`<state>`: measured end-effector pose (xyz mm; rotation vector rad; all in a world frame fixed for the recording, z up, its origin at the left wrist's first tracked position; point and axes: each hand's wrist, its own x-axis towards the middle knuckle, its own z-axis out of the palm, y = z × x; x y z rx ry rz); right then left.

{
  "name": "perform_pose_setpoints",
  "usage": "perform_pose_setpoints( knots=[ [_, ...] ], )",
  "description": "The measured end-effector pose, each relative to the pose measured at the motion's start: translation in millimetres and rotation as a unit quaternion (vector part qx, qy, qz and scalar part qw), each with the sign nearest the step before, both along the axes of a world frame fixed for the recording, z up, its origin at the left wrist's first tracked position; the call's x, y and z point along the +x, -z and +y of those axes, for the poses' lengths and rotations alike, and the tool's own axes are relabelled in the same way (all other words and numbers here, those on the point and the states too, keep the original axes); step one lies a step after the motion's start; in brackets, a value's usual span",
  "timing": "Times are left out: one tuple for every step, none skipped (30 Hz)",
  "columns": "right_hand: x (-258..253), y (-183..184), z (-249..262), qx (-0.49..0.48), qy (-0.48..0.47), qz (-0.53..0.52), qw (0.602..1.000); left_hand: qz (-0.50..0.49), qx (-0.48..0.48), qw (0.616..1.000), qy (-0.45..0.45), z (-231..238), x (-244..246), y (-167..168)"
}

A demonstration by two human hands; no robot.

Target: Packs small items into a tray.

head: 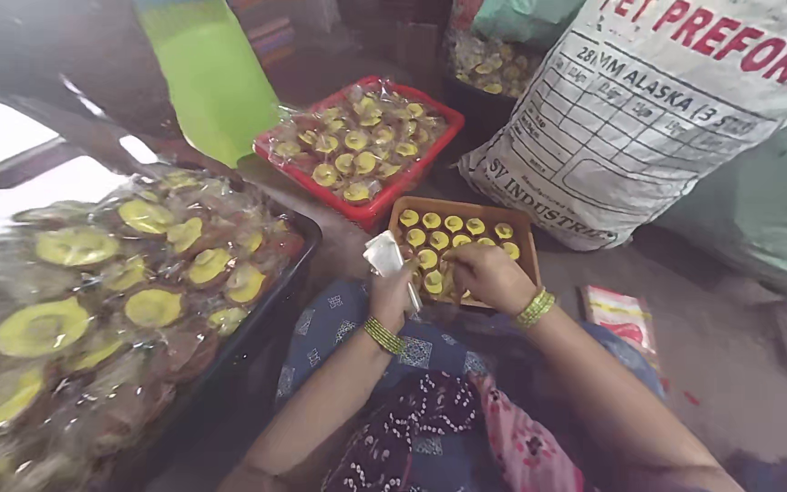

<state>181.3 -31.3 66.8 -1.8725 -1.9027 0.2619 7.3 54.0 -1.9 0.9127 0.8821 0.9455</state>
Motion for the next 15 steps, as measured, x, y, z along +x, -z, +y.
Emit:
perform_pose_setpoints(
  knots=[
    [-3,-7,10,-0.013,0.001,-0.011,1.000,-0.013,-0.048,0.998,-0.026,7,0,3],
    [-6,-15,23,-0.017,0.004,-0.021,1.000,-0.021,-0.083,0.995,-0.044,12,0,6],
    [-10,-23,38,-0.012,0.007,-0.020,1.000,-0.025,-0.102,0.993,-0.050,15,-1,7],
    [-15,-31,54,0.007,0.009,-0.018,1.000,-0.025,-0.107,0.993,-0.048,15,-1,8],
    [-21,-40,72,0.034,0.010,-0.011,0.999,-0.024,-0.101,0.994,-0.046,14,0,8],
    [-27,-48,91,0.065,0.013,0.002,0.998,-0.023,-0.093,0.994,-0.045,13,0,8],
    [-33,-56,111,0.094,0.015,0.021,0.995,-0.021,-0.090,0.995,-0.040,11,1,6],
    [-38,-61,132,0.116,0.019,0.040,0.992,-0.018,-0.091,0.995,-0.035,11,1,5],
    [-42,-65,154,0.127,0.031,0.059,0.990,-0.013,-0.098,0.995,-0.029,11,0,5],
    [-46,-68,174,0.129,0.047,0.079,0.987,-0.013,-0.104,0.994,-0.022,12,-1,4],
    [-49,-70,192,0.128,0.065,0.090,0.986,-0.019,-0.108,0.994,-0.015,13,-2,4],
    [-49,-69,206,0.115,0.083,0.089,0.986,-0.027,-0.112,0.993,-0.009,14,-2,4],
    [-50,-67,216,0.104,0.098,0.083,0.986,-0.035,-0.116,0.993,-0.004,15,-3,3],
    [-49,-65,221,0.091,0.111,0.077,0.987,-0.039,-0.122,0.992,-0.004,15,-4,2],
    [-48,-61,222,0.081,0.125,0.073,0.986,-0.039,-0.130,0.991,-0.002,15,-5,1]
  ],
)
